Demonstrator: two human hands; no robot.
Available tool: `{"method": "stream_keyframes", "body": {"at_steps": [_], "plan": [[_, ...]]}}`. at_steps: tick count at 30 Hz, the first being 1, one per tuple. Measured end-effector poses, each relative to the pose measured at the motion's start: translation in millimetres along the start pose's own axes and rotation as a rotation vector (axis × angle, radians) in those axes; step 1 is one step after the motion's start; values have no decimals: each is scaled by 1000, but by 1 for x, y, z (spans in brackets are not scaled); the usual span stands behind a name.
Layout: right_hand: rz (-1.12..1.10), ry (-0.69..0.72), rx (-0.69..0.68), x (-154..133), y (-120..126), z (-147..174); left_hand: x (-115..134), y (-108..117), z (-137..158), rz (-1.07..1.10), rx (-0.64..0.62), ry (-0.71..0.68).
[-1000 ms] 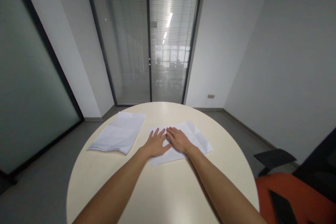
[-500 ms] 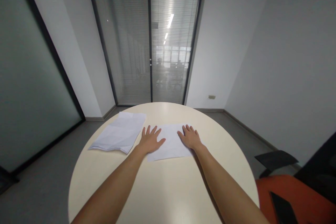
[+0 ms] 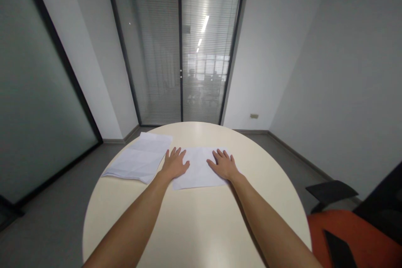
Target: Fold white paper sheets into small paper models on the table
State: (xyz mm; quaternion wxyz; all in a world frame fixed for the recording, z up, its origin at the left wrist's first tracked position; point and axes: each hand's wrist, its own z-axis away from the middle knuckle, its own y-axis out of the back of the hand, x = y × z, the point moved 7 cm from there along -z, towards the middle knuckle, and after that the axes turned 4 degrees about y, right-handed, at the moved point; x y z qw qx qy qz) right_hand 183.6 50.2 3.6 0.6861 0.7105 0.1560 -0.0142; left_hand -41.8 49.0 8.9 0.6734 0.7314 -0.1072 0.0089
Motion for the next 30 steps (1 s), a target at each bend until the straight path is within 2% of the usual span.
{"method": "stream_keyframes", "body": {"at_steps": [4,8,12,14,17,19,21,24,30], "plan": [[6,6,-9,0,0,-2,16,0,3,35,-18,-139],[18,-76,38,12,3,-6,19,-7,4,51,-75,-141],[93,-188,165,24,17,-4,21,-10,6,43,-64,-146],[115,-113,227,13,23,-3,23,-10,7,38,-52,-168],[44,114,238,-22,20,-1,30,-10,9,65,-48,-264],[-27,247,188,-47,12,1,36,-10,11,104,-55,-340],[-63,296,92,-61,0,3,38,-10,12,130,-63,-377],[-49,217,-20,-55,-11,1,37,-10,12,133,-89,-361],[37,-109,-15,12,-2,-7,37,-9,14,121,-142,-323]]}}
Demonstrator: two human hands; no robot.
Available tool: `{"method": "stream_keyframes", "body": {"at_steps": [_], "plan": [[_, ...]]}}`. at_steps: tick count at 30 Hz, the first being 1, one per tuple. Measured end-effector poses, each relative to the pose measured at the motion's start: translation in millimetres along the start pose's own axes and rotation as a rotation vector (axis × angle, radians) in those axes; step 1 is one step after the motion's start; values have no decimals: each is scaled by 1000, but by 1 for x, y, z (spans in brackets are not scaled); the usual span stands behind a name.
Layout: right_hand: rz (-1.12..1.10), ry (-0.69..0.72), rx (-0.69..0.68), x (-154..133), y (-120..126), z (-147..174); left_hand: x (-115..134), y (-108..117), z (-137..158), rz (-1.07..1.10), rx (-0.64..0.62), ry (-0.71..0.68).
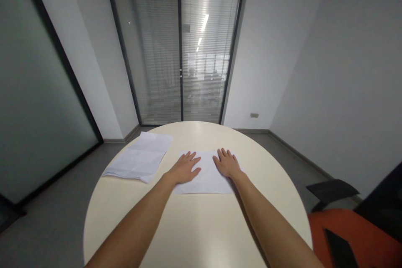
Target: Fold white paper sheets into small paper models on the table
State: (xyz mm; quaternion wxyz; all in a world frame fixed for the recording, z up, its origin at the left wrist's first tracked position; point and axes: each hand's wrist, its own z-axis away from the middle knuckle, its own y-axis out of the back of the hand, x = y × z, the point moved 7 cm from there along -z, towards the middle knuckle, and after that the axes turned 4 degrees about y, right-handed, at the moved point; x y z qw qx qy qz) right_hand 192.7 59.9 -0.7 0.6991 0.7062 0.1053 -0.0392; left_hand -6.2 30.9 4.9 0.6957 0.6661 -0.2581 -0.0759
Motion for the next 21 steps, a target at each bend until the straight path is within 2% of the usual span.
{"method": "stream_keyframes", "body": {"at_steps": [2,4,6,9,13,16,21], "plan": [[30,-74,45,15,6,0,1,0,0,-3,-1,4],[57,-83,121,17,15,2,1,1,0,-14,12,23],[54,4,186,3,22,6,-2,1,-1,-34,38,73],[-33,221,196,-35,24,14,-9,1,-3,-67,86,151],[-123,421,52,-77,8,26,-17,0,-4,-104,130,217],[-106,384,-47,-77,-3,27,-20,0,-4,-113,140,269],[-51,192,-63,-39,-4,12,-19,0,-4,-113,127,289]]}}
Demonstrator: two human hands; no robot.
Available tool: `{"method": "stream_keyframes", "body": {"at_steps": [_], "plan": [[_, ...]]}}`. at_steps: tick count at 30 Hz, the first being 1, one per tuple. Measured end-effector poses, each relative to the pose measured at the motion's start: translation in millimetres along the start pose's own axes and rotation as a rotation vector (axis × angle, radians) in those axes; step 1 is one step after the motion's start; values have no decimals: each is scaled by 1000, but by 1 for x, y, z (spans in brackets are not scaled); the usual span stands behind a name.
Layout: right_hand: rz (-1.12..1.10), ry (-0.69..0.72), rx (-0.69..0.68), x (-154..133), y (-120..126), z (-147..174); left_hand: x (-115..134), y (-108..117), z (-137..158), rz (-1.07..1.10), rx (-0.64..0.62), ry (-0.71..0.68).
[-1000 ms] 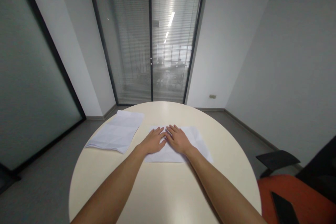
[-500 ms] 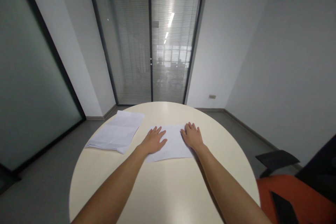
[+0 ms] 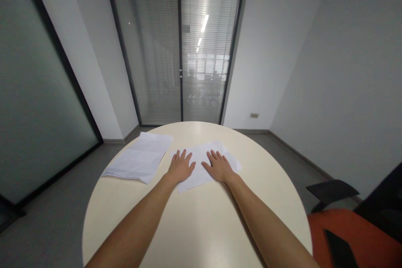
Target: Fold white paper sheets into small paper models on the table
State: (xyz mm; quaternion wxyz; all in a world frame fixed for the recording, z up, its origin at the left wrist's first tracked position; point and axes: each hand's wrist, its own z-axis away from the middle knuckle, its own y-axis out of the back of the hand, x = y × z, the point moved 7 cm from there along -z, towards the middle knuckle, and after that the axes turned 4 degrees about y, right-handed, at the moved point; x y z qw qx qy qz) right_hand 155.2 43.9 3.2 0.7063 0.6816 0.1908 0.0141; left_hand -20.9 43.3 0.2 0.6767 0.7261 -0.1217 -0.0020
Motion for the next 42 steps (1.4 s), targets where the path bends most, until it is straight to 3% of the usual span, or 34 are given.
{"method": "stream_keyframes", "body": {"at_steps": [4,7,13,18,24,27,30,36,42], "plan": [[33,-159,29,35,6,-2,1,2,1,-7,-4,2],[72,-201,90,45,13,0,3,5,3,-18,11,16],[100,-56,291,14,28,2,10,13,12,-38,79,121],[-6,47,130,-9,9,2,20,26,19,-28,130,126],[-45,193,-19,-9,1,6,24,27,15,-27,177,-20],[-49,232,-18,-7,4,7,25,14,12,3,100,-132],[-48,249,-20,-7,4,7,23,0,9,46,-10,-144],[-22,155,-35,1,4,5,23,-3,9,25,-26,-114],[15,1,15,28,9,2,25,-1,11,29,-29,-103]]}}
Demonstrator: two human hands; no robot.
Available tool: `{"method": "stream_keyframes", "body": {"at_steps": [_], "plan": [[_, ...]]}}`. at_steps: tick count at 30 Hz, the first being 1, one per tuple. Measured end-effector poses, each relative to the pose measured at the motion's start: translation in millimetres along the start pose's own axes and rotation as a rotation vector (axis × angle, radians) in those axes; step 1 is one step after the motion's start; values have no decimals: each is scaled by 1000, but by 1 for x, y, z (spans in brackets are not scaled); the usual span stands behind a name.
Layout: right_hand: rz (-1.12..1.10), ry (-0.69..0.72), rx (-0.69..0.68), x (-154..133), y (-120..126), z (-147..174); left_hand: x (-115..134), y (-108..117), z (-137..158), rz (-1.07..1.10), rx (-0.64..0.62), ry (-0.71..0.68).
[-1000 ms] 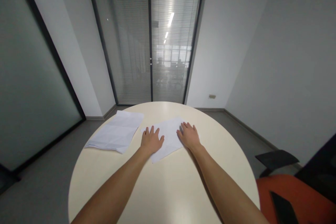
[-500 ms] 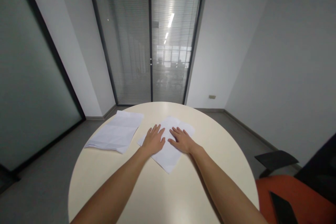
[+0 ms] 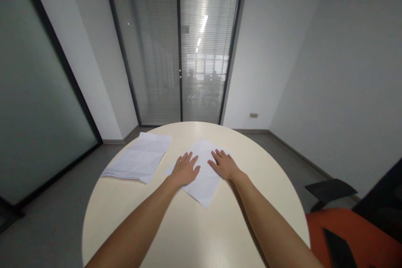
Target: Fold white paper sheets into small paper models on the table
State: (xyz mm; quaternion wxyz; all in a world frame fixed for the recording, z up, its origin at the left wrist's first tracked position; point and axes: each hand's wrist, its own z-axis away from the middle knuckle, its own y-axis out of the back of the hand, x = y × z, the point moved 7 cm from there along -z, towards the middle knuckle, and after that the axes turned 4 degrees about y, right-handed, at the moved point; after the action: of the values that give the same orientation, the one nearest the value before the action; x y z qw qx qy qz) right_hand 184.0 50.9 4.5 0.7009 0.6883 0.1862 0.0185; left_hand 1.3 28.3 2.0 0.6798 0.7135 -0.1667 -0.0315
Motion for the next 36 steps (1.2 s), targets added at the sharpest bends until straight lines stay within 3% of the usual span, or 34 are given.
{"method": "stream_keyframes", "body": {"at_steps": [7,13,22,29,36], "plan": [[54,-97,106,12,10,0,0,0,0,14,-3,5],[24,10,226,-3,23,1,-4,1,-1,-5,23,49],[-46,164,182,-10,16,0,-17,15,2,-79,177,235],[-69,136,203,-2,17,-1,-11,26,7,-89,272,133],[-99,257,214,-13,17,-2,-6,11,1,-46,171,-4]]}}
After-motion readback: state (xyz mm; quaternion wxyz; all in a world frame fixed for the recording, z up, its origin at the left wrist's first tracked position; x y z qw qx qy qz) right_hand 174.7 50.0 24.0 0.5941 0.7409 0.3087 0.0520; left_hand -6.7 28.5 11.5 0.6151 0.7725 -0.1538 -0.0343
